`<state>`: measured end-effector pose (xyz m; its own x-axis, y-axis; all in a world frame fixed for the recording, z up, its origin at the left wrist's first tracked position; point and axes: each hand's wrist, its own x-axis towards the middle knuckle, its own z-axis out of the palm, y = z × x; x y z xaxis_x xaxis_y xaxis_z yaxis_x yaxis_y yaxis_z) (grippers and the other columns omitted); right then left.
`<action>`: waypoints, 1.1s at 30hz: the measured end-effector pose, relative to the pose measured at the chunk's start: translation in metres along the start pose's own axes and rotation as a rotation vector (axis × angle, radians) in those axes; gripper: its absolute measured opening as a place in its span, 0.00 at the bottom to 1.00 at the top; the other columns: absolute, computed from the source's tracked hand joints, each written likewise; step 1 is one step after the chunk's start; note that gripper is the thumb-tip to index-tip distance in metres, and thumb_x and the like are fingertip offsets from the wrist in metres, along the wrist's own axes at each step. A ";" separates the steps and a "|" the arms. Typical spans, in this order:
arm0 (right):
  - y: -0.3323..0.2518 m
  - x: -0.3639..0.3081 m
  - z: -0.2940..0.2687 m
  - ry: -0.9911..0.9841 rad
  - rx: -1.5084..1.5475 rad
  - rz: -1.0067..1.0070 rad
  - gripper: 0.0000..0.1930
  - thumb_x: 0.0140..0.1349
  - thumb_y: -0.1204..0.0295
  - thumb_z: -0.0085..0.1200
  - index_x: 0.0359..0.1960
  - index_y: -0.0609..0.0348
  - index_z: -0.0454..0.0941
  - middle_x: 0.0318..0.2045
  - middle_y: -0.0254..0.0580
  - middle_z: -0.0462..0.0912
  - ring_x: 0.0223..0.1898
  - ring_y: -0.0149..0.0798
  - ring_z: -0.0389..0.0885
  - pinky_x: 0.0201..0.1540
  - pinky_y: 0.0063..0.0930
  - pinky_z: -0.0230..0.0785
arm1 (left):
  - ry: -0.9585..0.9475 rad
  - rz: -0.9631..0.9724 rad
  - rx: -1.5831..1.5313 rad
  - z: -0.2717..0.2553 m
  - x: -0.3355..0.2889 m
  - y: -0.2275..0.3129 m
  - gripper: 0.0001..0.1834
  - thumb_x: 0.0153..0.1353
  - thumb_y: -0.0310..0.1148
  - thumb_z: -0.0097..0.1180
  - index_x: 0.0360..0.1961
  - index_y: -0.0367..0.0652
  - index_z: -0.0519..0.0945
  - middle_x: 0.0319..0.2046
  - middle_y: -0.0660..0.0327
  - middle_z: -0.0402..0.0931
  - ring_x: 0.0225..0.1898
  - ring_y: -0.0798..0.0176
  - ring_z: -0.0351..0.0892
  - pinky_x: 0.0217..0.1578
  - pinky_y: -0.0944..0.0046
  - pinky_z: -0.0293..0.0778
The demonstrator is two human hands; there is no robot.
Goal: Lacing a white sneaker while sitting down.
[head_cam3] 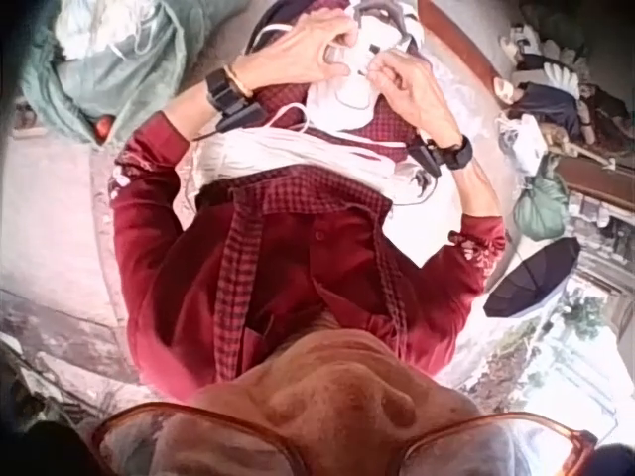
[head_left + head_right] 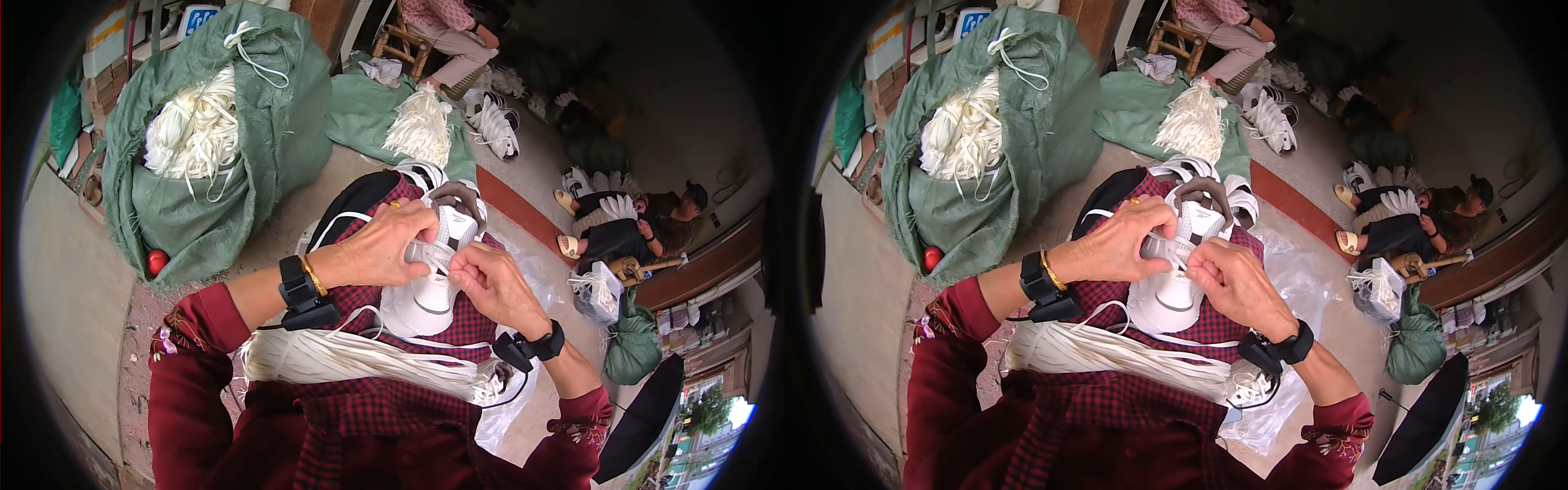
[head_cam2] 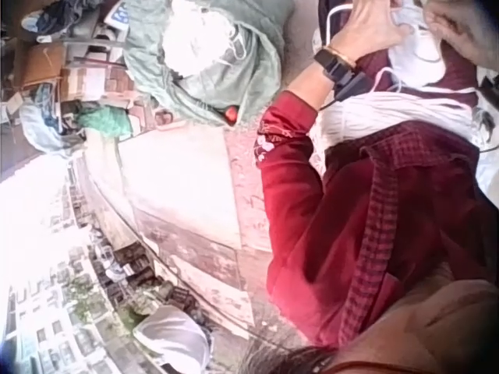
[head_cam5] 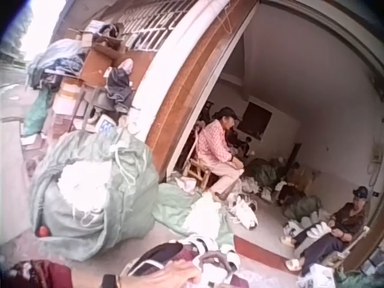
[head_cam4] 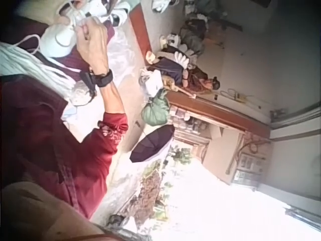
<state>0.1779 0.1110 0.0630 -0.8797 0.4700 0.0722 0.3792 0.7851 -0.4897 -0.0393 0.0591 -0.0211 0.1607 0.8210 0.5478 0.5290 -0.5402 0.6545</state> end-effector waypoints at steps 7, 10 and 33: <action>0.001 0.005 0.006 0.085 0.069 0.037 0.05 0.63 0.75 0.59 0.36 0.64 0.78 0.28 0.39 0.75 0.26 0.34 0.73 0.28 0.29 0.66 | -0.033 0.045 -0.022 0.001 -0.002 -0.001 0.15 0.50 0.30 0.68 0.39 0.45 0.79 0.40 0.60 0.70 0.48 0.56 0.71 0.51 0.53 0.61; 0.001 0.004 0.007 0.120 0.046 0.030 0.05 0.63 0.75 0.60 0.36 0.65 0.78 0.28 0.40 0.76 0.26 0.35 0.74 0.29 0.30 0.67 | -0.065 0.039 -0.025 0.001 -0.002 0.002 0.12 0.52 0.31 0.67 0.38 0.47 0.81 0.42 0.61 0.69 0.47 0.58 0.69 0.52 0.52 0.59; 0.045 -0.022 -0.003 0.371 -0.042 0.030 0.13 0.65 0.67 0.59 0.27 0.64 0.80 0.20 0.52 0.79 0.21 0.52 0.79 0.25 0.39 0.68 | 0.150 -0.085 -0.031 0.019 0.006 0.015 0.10 0.56 0.25 0.66 0.32 0.36 0.74 0.31 0.58 0.71 0.32 0.62 0.73 0.34 0.63 0.71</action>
<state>0.2155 0.1369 0.0425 -0.7074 0.6011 0.3720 0.4213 0.7811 -0.4609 -0.0147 0.0596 -0.0175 -0.0115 0.8285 0.5599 0.5089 -0.4771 0.7165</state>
